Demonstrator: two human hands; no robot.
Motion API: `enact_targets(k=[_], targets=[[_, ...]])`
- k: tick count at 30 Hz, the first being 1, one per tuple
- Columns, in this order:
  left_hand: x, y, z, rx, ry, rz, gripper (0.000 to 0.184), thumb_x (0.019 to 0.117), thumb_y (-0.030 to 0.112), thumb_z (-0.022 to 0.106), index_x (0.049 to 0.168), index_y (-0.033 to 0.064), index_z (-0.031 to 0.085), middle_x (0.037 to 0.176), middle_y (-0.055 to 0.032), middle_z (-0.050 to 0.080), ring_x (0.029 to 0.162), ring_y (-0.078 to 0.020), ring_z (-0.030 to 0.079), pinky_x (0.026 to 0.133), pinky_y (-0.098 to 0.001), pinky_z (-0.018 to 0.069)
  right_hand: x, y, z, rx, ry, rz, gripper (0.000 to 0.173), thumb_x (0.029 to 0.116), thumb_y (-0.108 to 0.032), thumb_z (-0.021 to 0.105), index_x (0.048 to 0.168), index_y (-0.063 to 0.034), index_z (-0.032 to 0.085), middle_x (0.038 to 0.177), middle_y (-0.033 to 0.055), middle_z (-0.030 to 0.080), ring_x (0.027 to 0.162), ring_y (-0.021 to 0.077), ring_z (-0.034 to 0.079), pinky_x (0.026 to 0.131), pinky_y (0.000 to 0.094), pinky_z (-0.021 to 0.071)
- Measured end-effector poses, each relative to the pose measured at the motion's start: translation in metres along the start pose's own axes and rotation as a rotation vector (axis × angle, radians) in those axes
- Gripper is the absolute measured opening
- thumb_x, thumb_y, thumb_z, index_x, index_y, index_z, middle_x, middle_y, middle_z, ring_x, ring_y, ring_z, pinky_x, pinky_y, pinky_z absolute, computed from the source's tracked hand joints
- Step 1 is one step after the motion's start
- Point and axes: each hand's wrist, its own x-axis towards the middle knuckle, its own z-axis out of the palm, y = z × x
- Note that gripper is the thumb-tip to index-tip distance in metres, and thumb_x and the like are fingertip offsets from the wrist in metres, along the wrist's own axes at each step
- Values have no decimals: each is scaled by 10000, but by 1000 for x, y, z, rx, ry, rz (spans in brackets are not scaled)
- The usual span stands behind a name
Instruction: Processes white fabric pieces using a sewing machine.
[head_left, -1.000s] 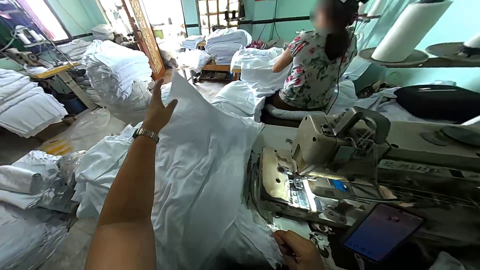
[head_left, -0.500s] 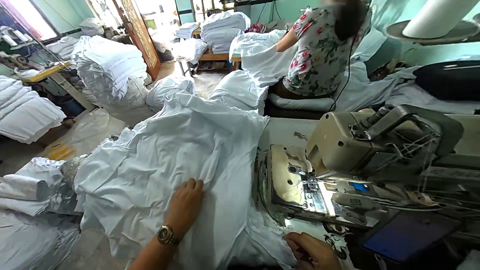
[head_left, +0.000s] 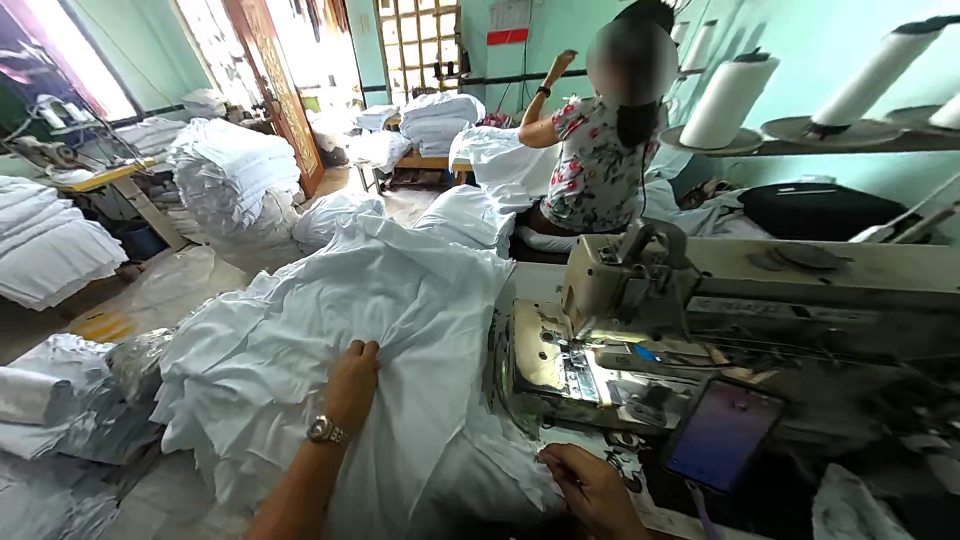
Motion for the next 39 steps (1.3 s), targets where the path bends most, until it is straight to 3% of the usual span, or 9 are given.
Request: enact_targets(k=[3,7,9,16,22,25,29,35,39], targets=[[-31,49,-13,-64,122,145,331,987,203,645,1276,46,674,1267,-201,660,1165,-377,645,986,-548,525,0,3,2,15,31,-18,276,991,-283,535,992,-129,765,869,11,747,773,101,712,715,300,603],[-76,119,26,-258,-96,146,471,991,495,606,1147,57,682,1056,-129,685,908,-267,695,807,-466,586,2,1,2,8,19,-42,305,999,-313,526,994,-128,769,886,9,753,784,114,721,718,326,612],[-86,133,65,-127,91,204,342,992,404,586,989,86,712,925,-103,675,822,-264,701,681,-442,596,4,-2,0,11,-8,-47,293,1004,-311,541,996,-129,770,902,12,757,799,124,728,727,342,617],[-80,128,75,-184,233,144,279,1018,318,554,1020,73,689,953,-100,675,734,-222,685,617,-404,581,4,-4,-3,28,-42,-47,265,996,-293,567,1017,-125,770,896,28,755,801,156,732,718,384,616],[-67,145,51,-116,-52,-50,391,1033,374,553,1223,40,625,1226,-189,619,942,-314,705,786,-469,599,9,-4,-4,41,-69,7,268,1019,-310,563,1028,-138,768,935,19,762,849,152,738,761,383,618],[-59,143,51,-93,-117,-9,321,1067,287,483,1154,26,649,1165,-183,648,981,-319,697,831,-480,581,7,-1,-2,70,-76,37,273,1017,-311,565,1034,-129,768,941,22,760,854,144,732,777,379,614],[-62,126,64,-227,110,98,276,1045,280,543,1038,42,683,971,-122,690,837,-252,703,746,-437,594,10,-3,-3,79,-65,46,268,1010,-301,567,1027,-129,772,934,17,762,844,137,733,771,375,618],[-62,117,66,-387,131,108,260,1041,282,550,1040,66,694,908,-70,692,807,-184,688,757,-380,590,9,-2,2,46,-29,35,286,998,-329,562,980,-141,778,884,-3,759,788,107,725,714,340,615],[-54,105,47,-1035,67,71,169,1032,180,563,1006,29,635,713,4,572,562,-66,526,533,-233,472,10,-1,3,65,-21,24,281,995,-323,564,974,-140,776,886,-10,759,785,97,723,711,334,613]])
